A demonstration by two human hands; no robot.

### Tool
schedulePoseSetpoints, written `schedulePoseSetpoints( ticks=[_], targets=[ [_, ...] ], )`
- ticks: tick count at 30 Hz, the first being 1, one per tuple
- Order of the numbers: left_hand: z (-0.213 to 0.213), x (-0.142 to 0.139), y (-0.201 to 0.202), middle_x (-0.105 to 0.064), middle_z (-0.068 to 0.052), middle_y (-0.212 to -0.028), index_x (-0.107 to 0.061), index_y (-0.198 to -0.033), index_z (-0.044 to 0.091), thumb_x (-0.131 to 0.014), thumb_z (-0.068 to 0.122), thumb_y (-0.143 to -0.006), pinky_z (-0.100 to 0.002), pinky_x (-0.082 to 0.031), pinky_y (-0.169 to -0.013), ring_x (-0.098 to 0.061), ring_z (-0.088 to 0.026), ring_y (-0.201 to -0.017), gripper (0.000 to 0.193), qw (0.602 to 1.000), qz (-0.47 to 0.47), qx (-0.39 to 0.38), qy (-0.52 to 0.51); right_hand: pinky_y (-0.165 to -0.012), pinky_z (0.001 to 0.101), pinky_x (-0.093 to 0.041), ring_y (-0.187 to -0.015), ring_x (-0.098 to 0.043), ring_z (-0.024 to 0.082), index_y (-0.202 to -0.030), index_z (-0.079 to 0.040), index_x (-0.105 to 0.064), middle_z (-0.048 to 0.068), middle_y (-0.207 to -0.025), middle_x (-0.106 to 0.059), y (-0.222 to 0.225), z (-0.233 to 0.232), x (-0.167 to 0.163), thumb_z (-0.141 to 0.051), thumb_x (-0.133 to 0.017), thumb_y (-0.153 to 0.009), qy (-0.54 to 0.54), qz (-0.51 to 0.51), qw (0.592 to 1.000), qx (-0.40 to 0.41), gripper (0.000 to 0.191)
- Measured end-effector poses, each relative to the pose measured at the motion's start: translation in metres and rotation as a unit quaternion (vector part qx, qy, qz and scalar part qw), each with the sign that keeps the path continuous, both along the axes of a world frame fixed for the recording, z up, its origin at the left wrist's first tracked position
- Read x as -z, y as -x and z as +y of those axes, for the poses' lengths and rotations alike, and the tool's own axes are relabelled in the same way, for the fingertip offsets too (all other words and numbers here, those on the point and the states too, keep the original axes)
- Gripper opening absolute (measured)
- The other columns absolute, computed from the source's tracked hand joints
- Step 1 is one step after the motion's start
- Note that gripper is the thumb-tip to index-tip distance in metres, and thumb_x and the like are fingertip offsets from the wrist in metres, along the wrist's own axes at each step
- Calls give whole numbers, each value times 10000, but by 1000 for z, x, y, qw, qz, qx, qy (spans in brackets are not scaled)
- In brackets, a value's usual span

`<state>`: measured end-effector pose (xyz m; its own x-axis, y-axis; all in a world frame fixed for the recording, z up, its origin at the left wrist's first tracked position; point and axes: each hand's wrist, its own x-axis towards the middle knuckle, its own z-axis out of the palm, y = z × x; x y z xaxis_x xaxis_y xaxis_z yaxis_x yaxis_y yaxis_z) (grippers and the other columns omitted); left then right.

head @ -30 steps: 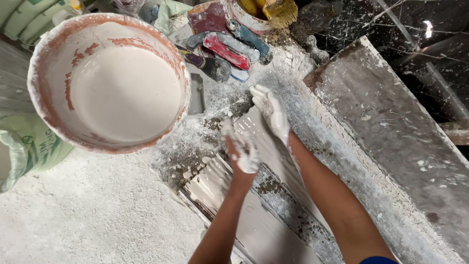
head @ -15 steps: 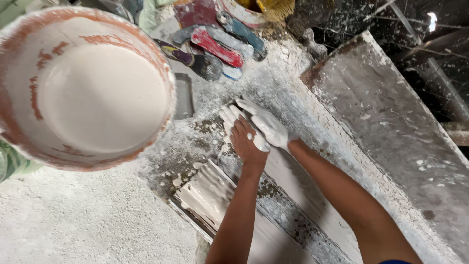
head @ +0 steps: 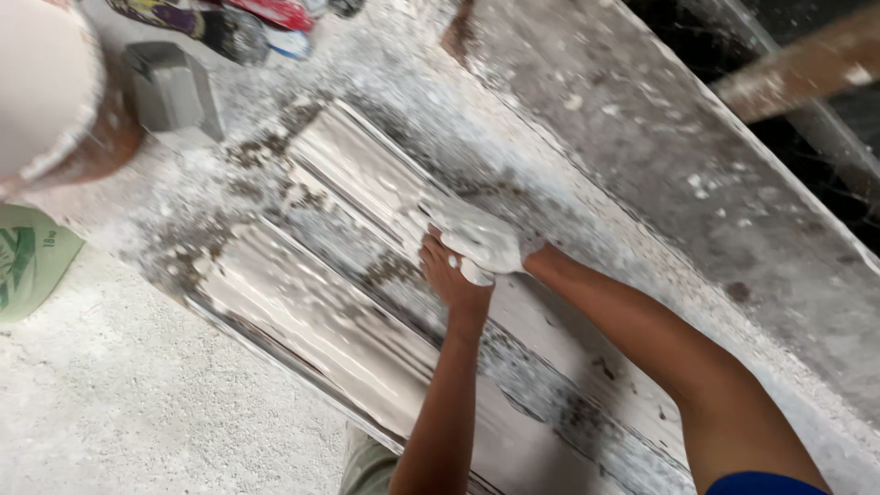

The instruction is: The person wipes dust from long white decorative moldings, then repeatedly pulls and lays wet fiberglass strands along their length. The person also briefly washes hands in a bucket of water during the process.

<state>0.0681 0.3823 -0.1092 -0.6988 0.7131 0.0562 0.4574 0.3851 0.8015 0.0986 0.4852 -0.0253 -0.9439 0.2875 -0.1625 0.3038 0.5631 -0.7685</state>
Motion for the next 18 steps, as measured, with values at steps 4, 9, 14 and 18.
schedulePoseSetpoints(
  ticks=[4, 9, 14, 18],
  targets=[
    [-39, -5, -128, -468, -352, -1293, -376, -1400, -169, -873, 380, -589, -566, -374, -994, -465, -494, -1152, 1098, 997, 82, 6, 0, -1274, 416, -174, -1573, -214, 299, -1605, -110, -312, 122, -1693, -251, -143, -45, 4, -449, -365, -1062, 13, -43, 998, 34, 642],
    [-99, -5, -318, -499, -295, -1314, -371, -1435, -139, -860, 385, -659, -543, -384, -1012, -480, -458, -1179, 1056, 999, 13, 30, 42, -1280, 431, -174, -1581, -219, 322, -1598, -54, -311, 158, -1707, -239, -332, -98, 18, -387, -380, -1088, -12, -3, 1000, 6, 613],
    [-156, -6, -500, -483, -315, -1280, -365, -1409, -162, -859, 391, -605, -538, -392, -994, -471, -464, -1163, 1094, 995, 84, 14, 58, -1265, 417, -180, -1557, -230, 310, -1587, -55, -351, 153, -1696, -263, -518, -158, 34, -396, -397, -1070, 16, 7, 999, 28, 621],
    [-198, -12, -618, -505, -258, -1289, -360, -1453, -138, -809, 374, -715, -528, -404, -1036, -487, -424, -1181, 1004, 997, -5, 41, 60, -1286, 385, -205, -1581, -236, 276, -1536, -81, -431, 118, -1663, -324, -633, -199, 28, -437, -425, -1061, -45, -65, 996, 45, 594]
  ],
)
